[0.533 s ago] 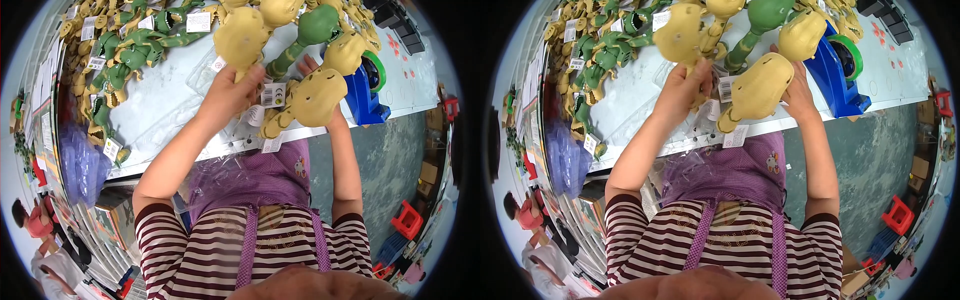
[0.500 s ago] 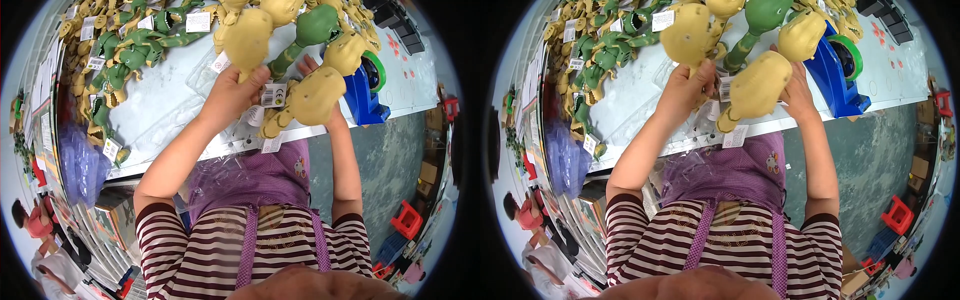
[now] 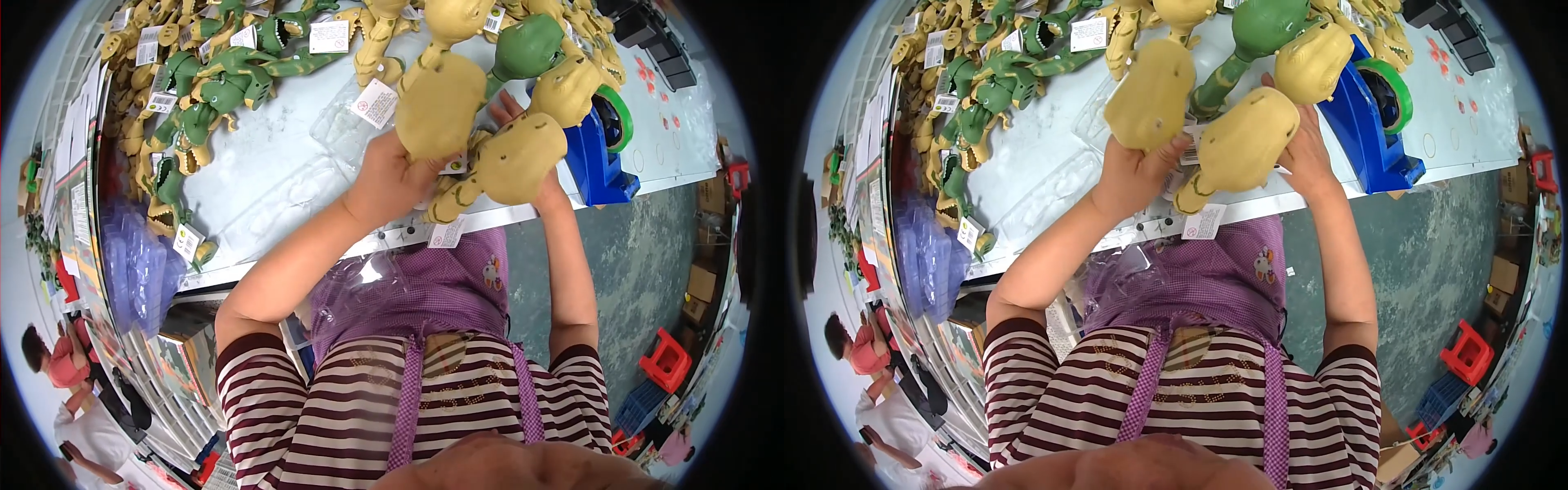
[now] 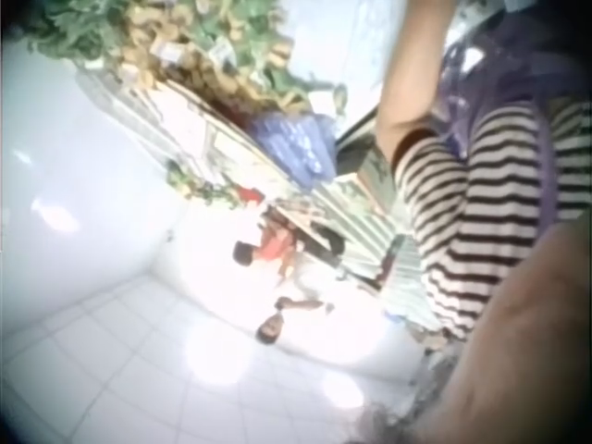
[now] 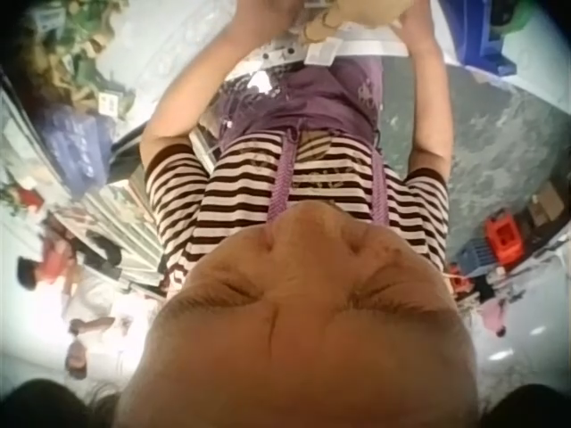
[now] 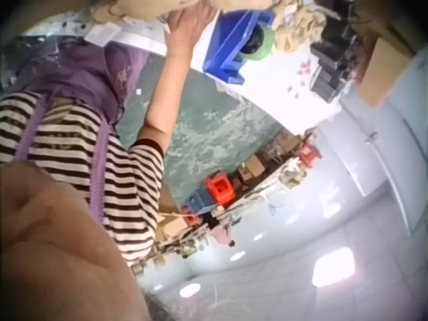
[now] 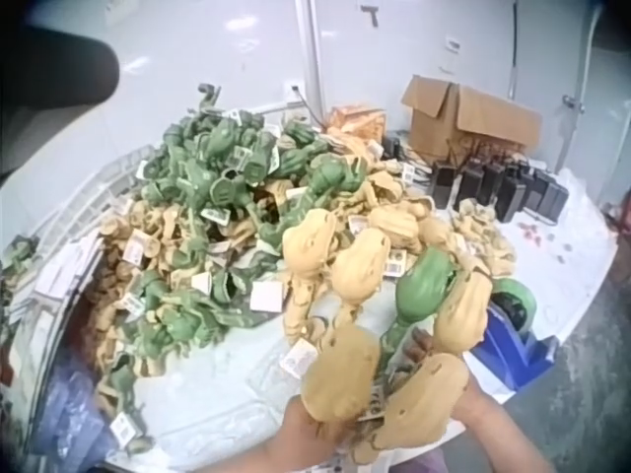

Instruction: Packaging plastic dinosaur toys into clear plastic trays at a factory workbench.

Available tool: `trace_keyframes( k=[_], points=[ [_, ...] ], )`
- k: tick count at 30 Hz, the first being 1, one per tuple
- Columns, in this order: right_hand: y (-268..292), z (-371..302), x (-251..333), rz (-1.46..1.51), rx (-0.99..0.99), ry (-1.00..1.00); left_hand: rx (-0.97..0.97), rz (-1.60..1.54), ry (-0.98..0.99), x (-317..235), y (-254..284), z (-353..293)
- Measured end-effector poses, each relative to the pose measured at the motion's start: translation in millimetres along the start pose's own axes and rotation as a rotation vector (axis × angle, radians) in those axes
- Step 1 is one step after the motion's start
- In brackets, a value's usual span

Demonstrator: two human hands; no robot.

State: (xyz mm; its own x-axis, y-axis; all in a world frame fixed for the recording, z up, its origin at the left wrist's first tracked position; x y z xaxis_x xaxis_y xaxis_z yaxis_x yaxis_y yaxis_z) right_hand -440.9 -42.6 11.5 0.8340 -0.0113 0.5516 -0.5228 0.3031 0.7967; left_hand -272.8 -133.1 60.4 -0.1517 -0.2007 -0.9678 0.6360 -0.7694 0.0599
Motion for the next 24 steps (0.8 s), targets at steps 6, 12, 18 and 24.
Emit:
trace_keyframes(
  k=[6, 12, 18, 24],
  points=[
    [-4, -3, -11, 0.391, -0.063, -0.170, 0.023, 0.450, -0.430, -21, 0, -11],
    [-9, 0, -16, 0.502, -0.107, -0.161, -0.131, -0.173, 0.215, 28, 0, -11],
    [-9, 0, -28, 0.663, -0.102, -0.208, 0.200, 0.346, -0.409, -11, -18, -13],
    [3, 2, 0, -0.133, -0.148, 0.220, 0.099, 0.251, -0.271, 0, -8, -6]
  ],
)
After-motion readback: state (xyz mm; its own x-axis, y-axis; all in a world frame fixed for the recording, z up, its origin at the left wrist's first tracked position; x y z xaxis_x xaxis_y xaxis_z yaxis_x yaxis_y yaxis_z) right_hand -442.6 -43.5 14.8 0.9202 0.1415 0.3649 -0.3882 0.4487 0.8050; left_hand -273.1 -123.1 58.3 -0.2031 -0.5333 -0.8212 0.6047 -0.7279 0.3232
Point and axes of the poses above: each hand's wrist, its own z-axis towards the middle knuckle, its own y-axis out of the back of the hand, x = y × z, the point moved 8 cm from there along z, towards the middle knuckle
